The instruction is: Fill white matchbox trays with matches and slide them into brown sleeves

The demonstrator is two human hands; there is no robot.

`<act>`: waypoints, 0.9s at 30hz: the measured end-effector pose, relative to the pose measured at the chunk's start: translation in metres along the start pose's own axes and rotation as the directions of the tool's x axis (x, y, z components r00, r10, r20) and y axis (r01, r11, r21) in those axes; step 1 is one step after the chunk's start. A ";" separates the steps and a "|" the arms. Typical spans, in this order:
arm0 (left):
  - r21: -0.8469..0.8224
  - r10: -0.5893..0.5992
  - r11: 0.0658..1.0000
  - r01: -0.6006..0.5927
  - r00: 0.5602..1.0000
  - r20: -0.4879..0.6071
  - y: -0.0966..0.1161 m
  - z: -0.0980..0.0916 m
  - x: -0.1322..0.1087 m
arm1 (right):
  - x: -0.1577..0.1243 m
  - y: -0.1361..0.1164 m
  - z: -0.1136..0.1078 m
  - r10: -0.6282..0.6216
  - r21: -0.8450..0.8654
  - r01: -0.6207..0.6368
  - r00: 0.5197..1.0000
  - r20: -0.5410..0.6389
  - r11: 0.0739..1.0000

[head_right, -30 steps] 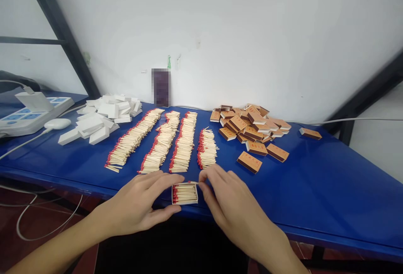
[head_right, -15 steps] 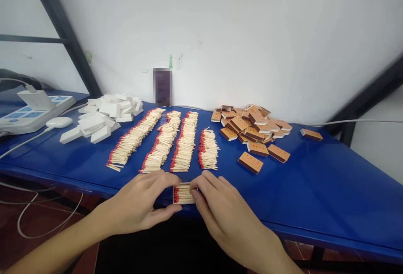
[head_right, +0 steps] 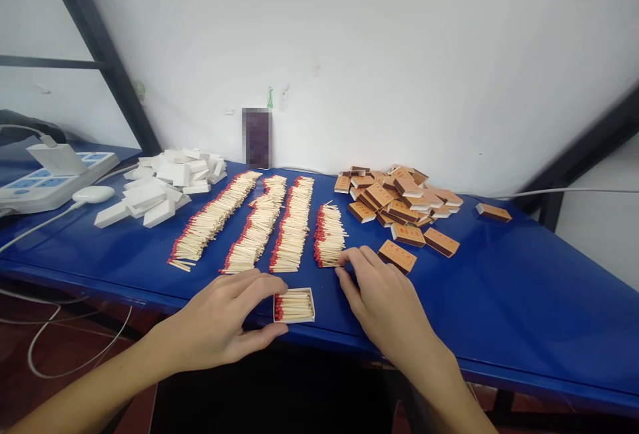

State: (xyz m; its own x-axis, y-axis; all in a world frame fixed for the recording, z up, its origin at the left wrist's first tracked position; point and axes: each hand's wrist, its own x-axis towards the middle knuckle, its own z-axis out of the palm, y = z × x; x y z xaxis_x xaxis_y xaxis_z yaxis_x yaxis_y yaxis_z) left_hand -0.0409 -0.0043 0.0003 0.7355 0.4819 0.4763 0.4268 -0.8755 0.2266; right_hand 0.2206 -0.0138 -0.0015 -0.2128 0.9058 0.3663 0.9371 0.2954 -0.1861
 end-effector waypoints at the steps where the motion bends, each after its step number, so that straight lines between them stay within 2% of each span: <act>1: 0.002 0.000 1.000 0.000 1.000 -0.002 0.000 0.000 0.000 | 0.001 0.000 0.000 -0.003 0.006 0.003 1.000 0.006 1.000; 4: 0.005 0.004 1.000 -0.004 1.000 -0.007 0.000 0.000 0.000 | 0.003 0.000 0.000 -0.015 0.022 0.014 0.999 0.033 1.000; 6: 0.003 0.002 1.000 -0.002 1.000 -0.008 -0.001 0.001 -0.001 | 0.002 -0.001 -0.002 -0.027 0.043 0.026 1.000 0.011 0.999; 9: 0.001 -0.009 1.000 0.009 1.000 -0.010 -0.001 0.001 -0.001 | -0.002 -0.010 -0.007 -0.086 0.146 0.087 0.996 -0.012 0.986; 12: -0.014 -0.021 1.000 0.021 1.000 -0.006 0.000 0.001 -0.001 | -0.008 -0.025 -0.012 -0.183 0.275 0.159 0.981 0.064 0.948; 16: -0.025 -0.023 0.999 0.023 1.000 -0.005 0.000 0.001 0.000 | -0.011 -0.037 -0.013 -0.254 0.315 0.195 0.954 0.158 0.929; 21: -0.033 -0.015 0.999 0.015 1.000 0.000 -0.001 0.002 0.000 | -0.010 -0.037 -0.011 -0.263 0.340 0.180 0.941 0.214 0.923; 27: -0.033 0.021 0.999 -0.019 0.999 0.037 -0.004 0.003 -0.001 | -0.011 -0.038 -0.014 -0.236 0.394 0.139 0.948 0.212 0.909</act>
State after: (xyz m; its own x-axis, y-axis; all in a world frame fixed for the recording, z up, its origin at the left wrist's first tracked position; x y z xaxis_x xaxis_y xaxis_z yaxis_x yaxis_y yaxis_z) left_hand -0.0421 -0.0012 -0.0039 0.7630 0.4646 0.4494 0.3946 -0.8854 0.2454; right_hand 0.1912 -0.0389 0.0145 -0.4818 0.8535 0.1985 0.7129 0.5136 -0.4776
